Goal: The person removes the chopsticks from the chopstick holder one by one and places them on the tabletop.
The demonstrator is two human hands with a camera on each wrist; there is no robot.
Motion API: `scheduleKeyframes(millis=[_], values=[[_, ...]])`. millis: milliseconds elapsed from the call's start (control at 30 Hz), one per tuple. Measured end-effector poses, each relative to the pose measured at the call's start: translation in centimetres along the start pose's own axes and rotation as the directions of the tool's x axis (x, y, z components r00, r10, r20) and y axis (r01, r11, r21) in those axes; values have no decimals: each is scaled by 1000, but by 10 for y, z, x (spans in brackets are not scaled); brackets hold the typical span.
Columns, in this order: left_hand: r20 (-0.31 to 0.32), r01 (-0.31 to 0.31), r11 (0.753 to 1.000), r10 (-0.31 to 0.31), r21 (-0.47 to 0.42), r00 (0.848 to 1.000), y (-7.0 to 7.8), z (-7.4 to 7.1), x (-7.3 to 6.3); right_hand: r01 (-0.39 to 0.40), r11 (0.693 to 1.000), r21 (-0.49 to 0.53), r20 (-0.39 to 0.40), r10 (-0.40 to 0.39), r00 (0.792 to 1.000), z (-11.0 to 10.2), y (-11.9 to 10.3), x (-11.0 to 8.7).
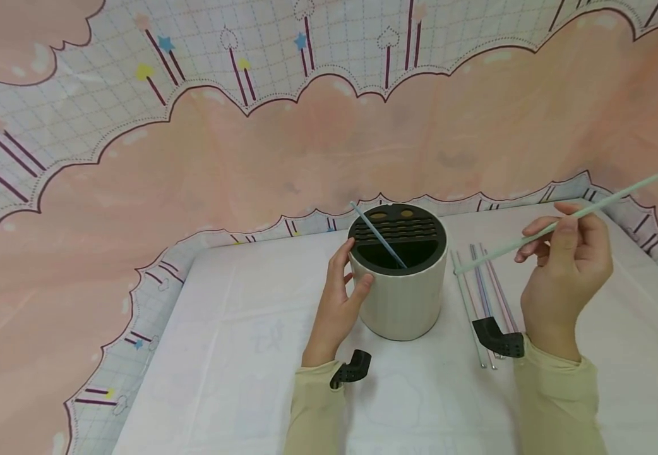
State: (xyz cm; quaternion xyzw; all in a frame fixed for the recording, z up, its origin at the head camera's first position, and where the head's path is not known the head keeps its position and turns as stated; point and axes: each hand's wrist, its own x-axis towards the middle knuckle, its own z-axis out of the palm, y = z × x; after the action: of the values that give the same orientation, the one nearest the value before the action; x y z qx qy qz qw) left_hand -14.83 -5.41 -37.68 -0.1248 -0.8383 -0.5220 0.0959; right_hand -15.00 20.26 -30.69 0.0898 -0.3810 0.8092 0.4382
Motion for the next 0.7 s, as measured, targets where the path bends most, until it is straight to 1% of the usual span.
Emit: scheduleKeyframes(millis=[100,167,200,233,267,300,333,367,433,500,567,600,667,700], values=[[-2,0,1000,0,2,1000,0,0,0,-23,999,-47,31,25,999,-5,4,1],[-3,3,1000,-3,1,1000,0,0,0,-52,994,-92,60,57,997,-6,6,1],[-3,5,1000,-5,0,1000,0,0,0,-69,987,-144,74,80,994,-7,6,1],[-4,7,1000,-7,-1,1000,0,0,0,-79,973,-218,87,100,991,-6,6,1],[-5,7,1000,-7,-1,1000,0,0,0,-91,950,-299,94,124,988,-6,6,1],[-5,8,1000,-8,-2,1000,0,0,0,-96,914,-394,102,147,984,-7,6,0],[-5,8,1000,-8,-4,1000,-1,0,0,-102,872,-479,108,174,979,-6,7,1],[-6,8,1000,-8,-3,1000,-1,0,0,-110,818,-565,107,205,973,-7,8,1],[-7,8,1000,-8,-1,1000,-1,0,0,-125,701,-702,96,267,959,-11,12,1],[-8,7,1000,-7,-1,1000,-1,0,0,-148,592,-792,79,340,937,-17,17,2],[-7,3,1000,-3,-1,1000,-2,0,0,-155,500,-852,76,412,908,-22,21,2],[-7,3,1000,-3,-2,1000,-1,1,0,-141,456,-879,88,446,890,-24,23,2],[-5,4,1000,-4,-4,1000,-1,1,0,-79,370,-925,132,512,849,-28,26,2],[-4,6,1000,-6,-5,1000,-1,1,0,-37,342,-939,165,541,825,-30,28,1]])
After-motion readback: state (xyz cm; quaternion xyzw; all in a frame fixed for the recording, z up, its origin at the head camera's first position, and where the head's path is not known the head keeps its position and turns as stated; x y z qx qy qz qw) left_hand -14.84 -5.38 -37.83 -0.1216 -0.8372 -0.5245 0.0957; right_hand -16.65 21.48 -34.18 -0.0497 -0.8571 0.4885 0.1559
